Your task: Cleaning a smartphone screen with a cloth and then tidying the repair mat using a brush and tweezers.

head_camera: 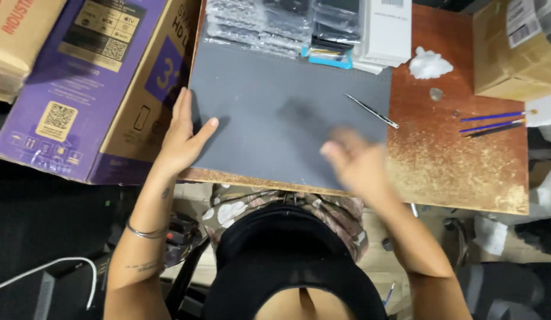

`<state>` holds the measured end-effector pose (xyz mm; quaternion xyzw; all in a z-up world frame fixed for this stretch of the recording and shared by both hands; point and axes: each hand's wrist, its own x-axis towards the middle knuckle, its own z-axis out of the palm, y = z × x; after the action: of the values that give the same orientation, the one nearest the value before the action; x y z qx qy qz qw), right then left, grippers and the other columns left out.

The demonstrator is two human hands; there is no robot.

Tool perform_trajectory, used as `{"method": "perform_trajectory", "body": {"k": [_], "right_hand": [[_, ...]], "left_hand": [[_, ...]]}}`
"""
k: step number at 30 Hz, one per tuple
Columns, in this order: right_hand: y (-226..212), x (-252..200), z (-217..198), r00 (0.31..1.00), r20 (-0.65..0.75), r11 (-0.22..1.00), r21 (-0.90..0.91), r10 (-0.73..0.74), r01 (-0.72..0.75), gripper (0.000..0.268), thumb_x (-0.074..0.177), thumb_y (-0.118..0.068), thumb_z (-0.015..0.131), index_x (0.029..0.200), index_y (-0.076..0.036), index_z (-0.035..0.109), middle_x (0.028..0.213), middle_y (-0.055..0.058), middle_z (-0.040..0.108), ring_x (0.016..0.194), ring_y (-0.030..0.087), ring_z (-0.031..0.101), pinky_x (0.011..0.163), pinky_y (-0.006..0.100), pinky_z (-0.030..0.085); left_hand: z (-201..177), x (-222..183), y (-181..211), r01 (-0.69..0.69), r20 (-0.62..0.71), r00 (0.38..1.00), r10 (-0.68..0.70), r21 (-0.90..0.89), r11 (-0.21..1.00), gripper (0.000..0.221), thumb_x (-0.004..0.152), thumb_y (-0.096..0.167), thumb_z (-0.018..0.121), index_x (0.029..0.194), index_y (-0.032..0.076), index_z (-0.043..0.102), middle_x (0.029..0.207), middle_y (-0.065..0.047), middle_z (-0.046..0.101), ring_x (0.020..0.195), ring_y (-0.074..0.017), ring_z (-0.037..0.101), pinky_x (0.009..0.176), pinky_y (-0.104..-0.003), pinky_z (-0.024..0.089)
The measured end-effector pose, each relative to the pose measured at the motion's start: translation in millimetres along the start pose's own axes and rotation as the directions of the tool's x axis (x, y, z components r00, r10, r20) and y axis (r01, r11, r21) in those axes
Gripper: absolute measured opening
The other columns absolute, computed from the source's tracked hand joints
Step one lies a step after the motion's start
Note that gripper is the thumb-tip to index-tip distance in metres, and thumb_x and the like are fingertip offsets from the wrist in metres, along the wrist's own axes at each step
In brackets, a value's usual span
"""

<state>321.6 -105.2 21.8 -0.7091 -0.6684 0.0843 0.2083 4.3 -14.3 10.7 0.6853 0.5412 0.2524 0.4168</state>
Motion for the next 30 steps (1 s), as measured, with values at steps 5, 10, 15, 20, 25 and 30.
{"method": "perform_trajectory", "body": {"k": [5, 10, 15, 20, 25, 30], "right_hand": [[115, 50, 8, 0.981, -0.191, 0.978, -0.207, -0.020, -0.020, 0.029, 0.082, -0.039, 0.074, 0.090, -0.012, 0.069, 0.064, 0.009, 0.064, 0.064, 0.032, 0.065, 0.057, 0.039, 0.049], [132, 47, 35, 0.975, -0.213, 0.992, -0.089, 0.065, -0.085, 0.024, 0.083, -0.037, 0.071, 0.071, -0.016, 0.068, 0.046, 0.001, 0.053, 0.044, 0.023, 0.058, 0.046, 0.028, 0.042], [73, 23, 19, 0.934, -0.260, 0.945, 0.279, 0.247, -0.172, 0.028, 0.088, -0.033, 0.066, 0.073, -0.010, 0.065, 0.045, 0.009, 0.048, 0.045, 0.023, 0.054, 0.044, 0.032, 0.038], [65, 25, 19, 0.864, -0.332, 0.868, 0.452, 0.379, -0.207, 0.019, 0.087, -0.029, 0.066, 0.081, -0.011, 0.068, 0.047, 0.007, 0.050, 0.050, 0.019, 0.054, 0.044, 0.029, 0.037], [72, 8, 3, 0.817, -0.394, 0.767, 0.636, 0.422, -0.090, 0.013, 0.094, -0.018, 0.059, 0.098, -0.007, 0.064, 0.067, 0.012, 0.058, 0.066, 0.016, 0.052, 0.057, 0.029, 0.043], [101, -18, -6, 0.812, -0.453, 0.805, 0.593, 0.368, -0.035, 0.014, 0.099, -0.014, 0.052, 0.101, -0.006, 0.063, 0.062, 0.004, 0.049, 0.060, 0.011, 0.043, 0.055, 0.026, 0.038]], "left_hand": [[24, -7, 13, -0.010, -0.218, 0.971, 0.100, 0.379, 0.925, 0.084, 0.086, 0.036, 0.062, 0.140, -0.012, 0.020, 0.144, -0.035, 0.015, 0.133, -0.0497, 0.005, 0.107, -0.057, 0.002], [80, -16, 71, -0.316, -0.070, 0.910, 0.410, 0.525, 0.791, 0.064, 0.083, 0.028, 0.065, 0.129, -0.012, 0.042, 0.130, -0.038, 0.038, 0.129, -0.0566, 0.014, 0.104, -0.061, 0.005], [144, -7, 103, -0.412, 0.136, 0.911, 0.389, 0.305, 0.859, 0.060, 0.089, 0.038, 0.052, 0.122, -0.012, 0.047, 0.128, -0.030, 0.045, 0.134, -0.0491, 0.015, 0.108, -0.051, 0.017], [195, 36, 115, -0.359, 0.084, 0.928, 0.364, 0.471, 0.806, 0.071, 0.085, 0.046, 0.054, 0.121, -0.014, 0.046, 0.129, -0.031, 0.042, 0.134, -0.0481, 0.016, 0.109, -0.053, 0.013], [262, 90, 92, -0.284, -0.053, 0.916, 0.398, 0.615, 0.736, 0.064, 0.077, 0.037, 0.067, 0.115, -0.012, 0.050, 0.124, -0.031, 0.044, 0.127, -0.0459, 0.029, 0.104, -0.056, 0.022], [252, 103, 83, -0.296, -0.158, 0.847, 0.508, 0.653, 0.697, 0.014, 0.077, 0.011, 0.052, 0.079, 0.002, 0.062, 0.073, -0.011, 0.054, 0.075, -0.0290, 0.053, 0.059, -0.043, 0.042]]}}
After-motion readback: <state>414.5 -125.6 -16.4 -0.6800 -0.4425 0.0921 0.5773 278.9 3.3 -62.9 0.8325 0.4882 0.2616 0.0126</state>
